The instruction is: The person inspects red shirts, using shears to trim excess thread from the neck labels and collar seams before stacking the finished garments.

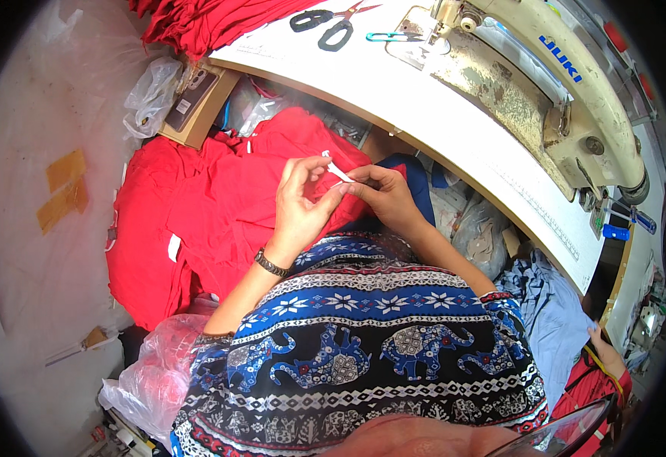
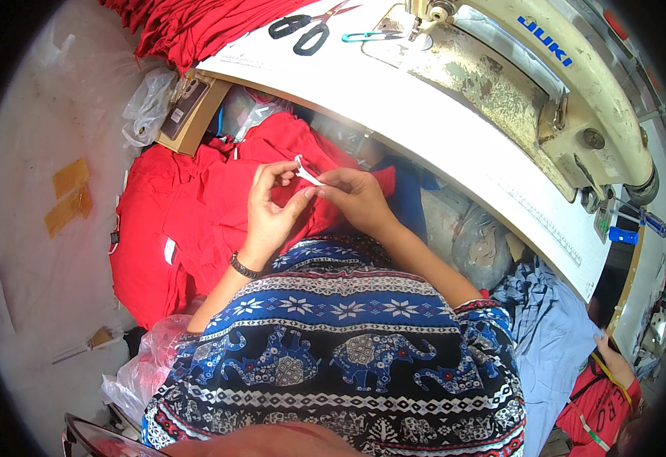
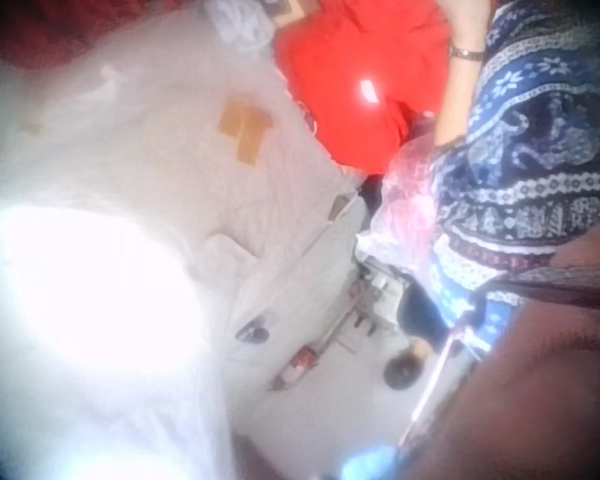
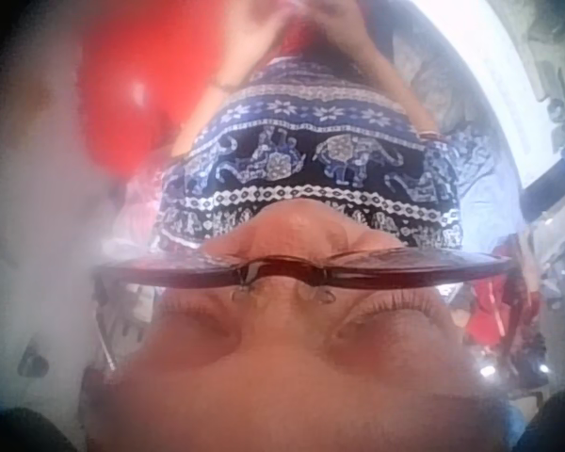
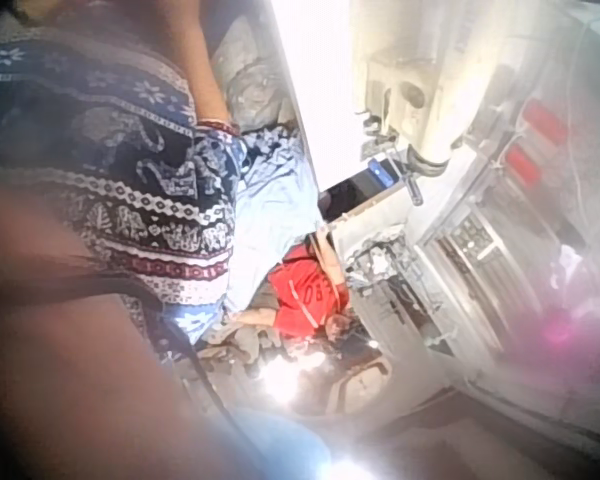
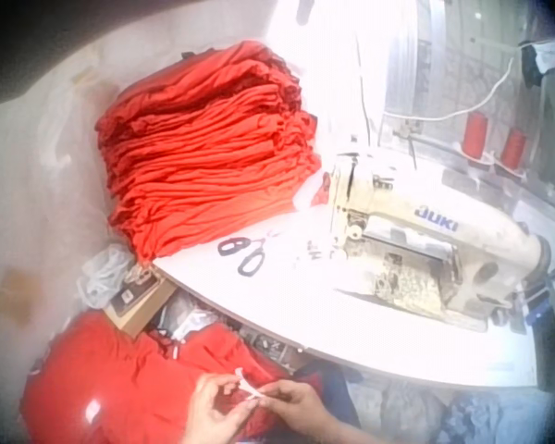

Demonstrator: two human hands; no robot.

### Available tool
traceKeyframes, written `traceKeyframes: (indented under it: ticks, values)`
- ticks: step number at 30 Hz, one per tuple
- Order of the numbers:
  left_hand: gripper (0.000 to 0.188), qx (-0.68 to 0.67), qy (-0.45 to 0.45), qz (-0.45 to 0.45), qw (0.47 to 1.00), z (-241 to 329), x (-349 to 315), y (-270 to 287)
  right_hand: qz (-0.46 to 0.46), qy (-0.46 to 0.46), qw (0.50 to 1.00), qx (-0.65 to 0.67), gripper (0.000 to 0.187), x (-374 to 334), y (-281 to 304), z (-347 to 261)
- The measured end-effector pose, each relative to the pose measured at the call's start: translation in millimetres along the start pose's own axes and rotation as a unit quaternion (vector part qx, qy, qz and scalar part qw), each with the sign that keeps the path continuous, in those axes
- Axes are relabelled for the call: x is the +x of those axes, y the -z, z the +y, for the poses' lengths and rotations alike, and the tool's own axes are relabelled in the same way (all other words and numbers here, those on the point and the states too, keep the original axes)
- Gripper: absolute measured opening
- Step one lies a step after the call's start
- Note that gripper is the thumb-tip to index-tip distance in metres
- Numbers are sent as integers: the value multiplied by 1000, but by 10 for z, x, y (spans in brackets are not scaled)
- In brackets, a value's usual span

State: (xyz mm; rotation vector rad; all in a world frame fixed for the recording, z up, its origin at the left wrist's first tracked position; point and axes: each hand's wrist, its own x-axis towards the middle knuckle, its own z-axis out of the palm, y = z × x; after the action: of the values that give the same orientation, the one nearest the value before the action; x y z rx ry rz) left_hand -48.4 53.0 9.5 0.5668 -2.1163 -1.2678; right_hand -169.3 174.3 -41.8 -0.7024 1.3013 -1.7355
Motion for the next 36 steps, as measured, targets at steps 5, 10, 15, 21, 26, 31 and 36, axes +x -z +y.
traceKeyframes:
  ticks: [5,10,15,21,26,31,36]
  values:
    - [22,49,-42,-31,997,-149,-22,13,7,8,1000,4,17,0,-22,-5]
    - [12,-125,60,-51,989,-408,-46,-26,-5,6,1000,7,18,3,-36,-2]
    - [7,-343,189,-61,918,-327,-4,-32,-12,-7,1000,-10,19,5,-12,33]
    - [10,-362,161,-33,918,-417,-36,-120,1,-4,1000,20,18,9,-11,40]
    - [25,-349,160,-15,923,-356,-8,-148,4,-33,999,36,15,6,7,64]
    - [33,-253,155,-64,953,-373,-6,-132,4,-12,998,-68,15,37,30,20]
    - [31,-225,148,-71,960,-229,40,-105,-12,-45,986,-162,16,82,27,-122]
